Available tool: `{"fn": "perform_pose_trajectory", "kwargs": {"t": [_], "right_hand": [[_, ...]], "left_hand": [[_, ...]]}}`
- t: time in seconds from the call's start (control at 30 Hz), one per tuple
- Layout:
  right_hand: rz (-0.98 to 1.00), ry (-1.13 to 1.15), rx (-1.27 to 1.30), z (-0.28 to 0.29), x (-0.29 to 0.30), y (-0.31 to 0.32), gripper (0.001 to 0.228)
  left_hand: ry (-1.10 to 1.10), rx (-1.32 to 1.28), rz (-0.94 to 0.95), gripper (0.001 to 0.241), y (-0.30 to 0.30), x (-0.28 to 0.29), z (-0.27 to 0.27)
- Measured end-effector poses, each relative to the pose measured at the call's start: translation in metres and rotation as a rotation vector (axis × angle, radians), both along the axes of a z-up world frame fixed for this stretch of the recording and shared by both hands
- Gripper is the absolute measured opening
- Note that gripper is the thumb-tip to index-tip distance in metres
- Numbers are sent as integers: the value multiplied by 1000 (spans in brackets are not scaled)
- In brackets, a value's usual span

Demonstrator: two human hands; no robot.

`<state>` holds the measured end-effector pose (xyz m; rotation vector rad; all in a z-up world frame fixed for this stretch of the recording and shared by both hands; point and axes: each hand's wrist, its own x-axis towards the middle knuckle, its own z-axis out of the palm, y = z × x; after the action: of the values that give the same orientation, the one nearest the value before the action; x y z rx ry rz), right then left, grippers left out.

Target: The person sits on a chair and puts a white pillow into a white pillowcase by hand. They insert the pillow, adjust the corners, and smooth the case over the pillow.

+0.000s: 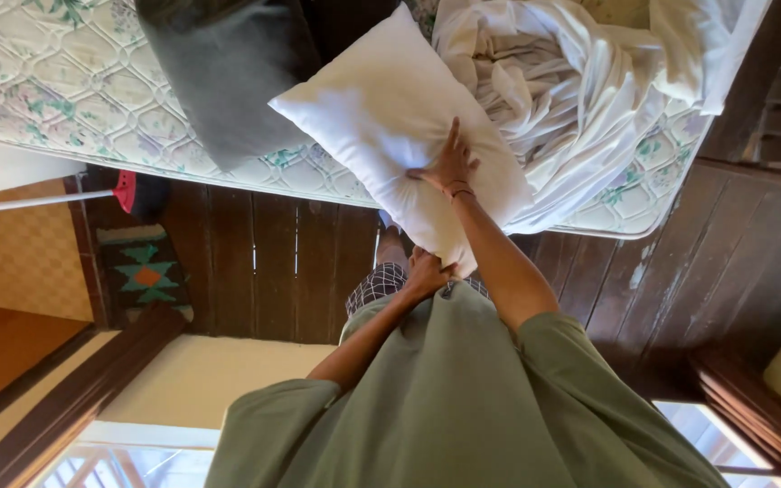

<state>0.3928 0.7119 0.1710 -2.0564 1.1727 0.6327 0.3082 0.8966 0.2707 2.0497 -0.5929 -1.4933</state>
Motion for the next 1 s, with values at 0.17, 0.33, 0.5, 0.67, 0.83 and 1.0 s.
{"fn": "perform_pose_trajectory", "kwargs": {"t": [0.17, 0.33, 0.5, 0.67, 0.83, 1.0], "right_hand": [[-23, 41, -144, -72, 3, 9, 137], [160, 56, -234, -170, -9, -36, 79], [5, -153, -16, -167, -22, -68, 36], [-36, -331, -34, 23, -44, -43, 39], [-42, -593, -175, 156, -102, -34, 33], [-77, -754, -373, 197, -193, -26, 29]], "left_hand": [[-18, 17, 19, 60, 14, 12, -22], [-87, 30, -97, 67, 30, 10, -49], [288, -262, -281, 42, 56, 49, -28], [237, -137, -297, 36, 25, 136, 83], [-132, -403, -231, 42, -25, 172, 117], [-706, -623, -634, 103, -106, 127, 125]]}}
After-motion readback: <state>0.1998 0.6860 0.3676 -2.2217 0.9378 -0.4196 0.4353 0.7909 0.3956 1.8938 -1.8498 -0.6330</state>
